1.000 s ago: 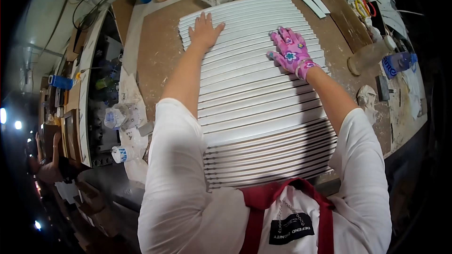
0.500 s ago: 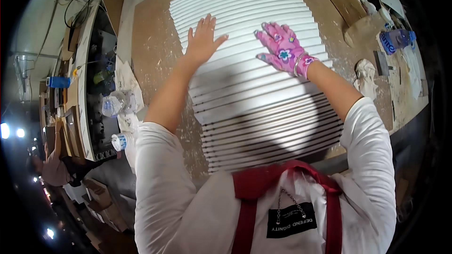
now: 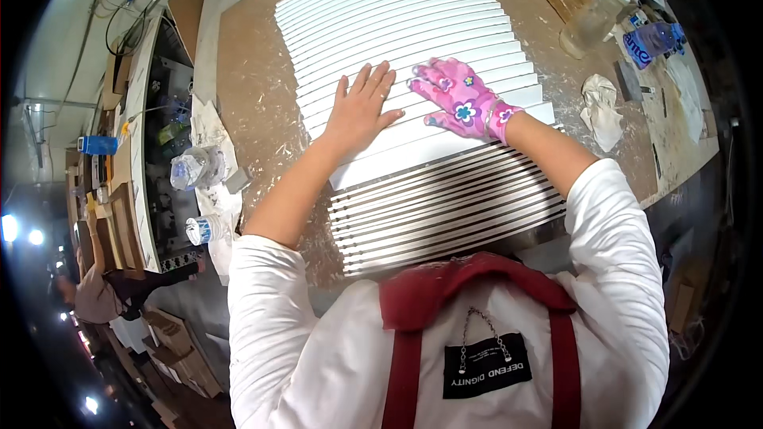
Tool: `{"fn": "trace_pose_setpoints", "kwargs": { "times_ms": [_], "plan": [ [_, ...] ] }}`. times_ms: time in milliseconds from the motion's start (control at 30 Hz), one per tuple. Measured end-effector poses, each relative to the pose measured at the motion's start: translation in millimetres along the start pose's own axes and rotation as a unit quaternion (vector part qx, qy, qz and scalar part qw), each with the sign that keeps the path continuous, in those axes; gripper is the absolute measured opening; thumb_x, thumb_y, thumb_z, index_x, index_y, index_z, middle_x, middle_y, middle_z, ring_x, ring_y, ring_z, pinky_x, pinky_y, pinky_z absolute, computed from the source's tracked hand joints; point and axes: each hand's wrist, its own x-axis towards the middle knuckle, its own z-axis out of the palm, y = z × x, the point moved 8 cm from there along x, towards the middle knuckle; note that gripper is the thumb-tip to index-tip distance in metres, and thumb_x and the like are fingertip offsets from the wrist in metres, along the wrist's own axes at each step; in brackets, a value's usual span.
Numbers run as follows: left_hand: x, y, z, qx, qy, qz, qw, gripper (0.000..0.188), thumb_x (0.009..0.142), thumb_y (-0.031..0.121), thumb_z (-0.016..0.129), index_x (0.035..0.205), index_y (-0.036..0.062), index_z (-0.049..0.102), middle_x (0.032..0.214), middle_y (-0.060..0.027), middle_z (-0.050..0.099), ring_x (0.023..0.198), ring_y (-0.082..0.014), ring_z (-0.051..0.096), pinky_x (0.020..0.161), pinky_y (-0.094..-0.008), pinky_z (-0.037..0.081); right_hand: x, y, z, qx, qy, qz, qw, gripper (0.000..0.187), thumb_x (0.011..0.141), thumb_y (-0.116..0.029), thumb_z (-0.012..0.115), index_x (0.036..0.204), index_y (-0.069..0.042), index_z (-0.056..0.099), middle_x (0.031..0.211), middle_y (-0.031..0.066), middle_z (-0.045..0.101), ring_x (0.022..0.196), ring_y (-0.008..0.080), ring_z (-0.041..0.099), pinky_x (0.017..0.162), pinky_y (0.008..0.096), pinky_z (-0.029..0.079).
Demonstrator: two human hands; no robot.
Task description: The person wipes down white wooden furniture slats with a cloth dampened from a bottle and uses a sanding block to smooth the surface of the slats.
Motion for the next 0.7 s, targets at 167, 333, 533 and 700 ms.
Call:
{"fn": "trace_pose_setpoints", "kwargs": {
  "times_ms": [167, 333, 533, 700],
  "plan": [
    [-68.1, 43.6, -12.9, -0.068, -0.030, -0.037, 0.997, 0.082, 0.084, 0.045, 0.063, 0.147, 0.0066, 0.027, 0.155, -0.0132, 0.023, 0.143, -0.0345, 0.020, 0.113, -0.0564, 0.017, -75.9, -29.7, -32.0, 0.021, -0.008, 0.032, 0.999, 0.066, 0.094, -0.050, 0.044, 0.148, -0.014, 0.031, 0.154, 0.0155, 0.025, 0.143, 0.0362, 0.019, 0.116, 0.0474, 0.014],
    [-122.9, 106.4, 20.9, -0.088, -0.103, 0.007, 0.991, 0.091, 0.079, 0.057, 0.062, 0.149, 0.0112, 0.026, 0.156, -0.0109, 0.022, 0.143, -0.0325, 0.023, 0.113, -0.0568, 0.016, -131.1, -69.4, -8.3, 0.053, -0.046, 0.005, 0.998, 0.071, 0.086, -0.053, 0.055, 0.142, -0.014, 0.040, 0.152, 0.0161, 0.029, 0.141, 0.0364, 0.026, 0.116, 0.0501, 0.015],
    [-110.8, 91.1, 6.6, -0.083, -0.050, -0.011, 0.995, 0.086, 0.083, 0.055, 0.059, 0.149, 0.0095, 0.026, 0.157, -0.0128, 0.020, 0.142, -0.0342, 0.023, 0.112, -0.0566, 0.017, -114.7, -60.6, -29.3, 0.050, 0.046, -0.013, 0.998, 0.066, 0.085, -0.045, 0.060, 0.139, -0.012, 0.044, 0.147, 0.0169, 0.037, 0.138, 0.0367, 0.029, 0.114, 0.0510, 0.019],
    [-166.2, 124.6, 0.0, -0.081, -0.076, -0.020, 0.994, 0.088, 0.081, 0.058, 0.057, 0.148, 0.0087, 0.028, 0.156, -0.0131, 0.023, 0.142, -0.0342, 0.024, 0.113, -0.0555, 0.012, -174.9, -87.3, -50.3, 0.099, 0.039, 0.018, 0.994, 0.067, 0.084, -0.052, 0.058, 0.136, -0.011, 0.046, 0.145, 0.0167, 0.039, 0.136, 0.0377, 0.033, 0.113, 0.0507, 0.020]
  ]
}}
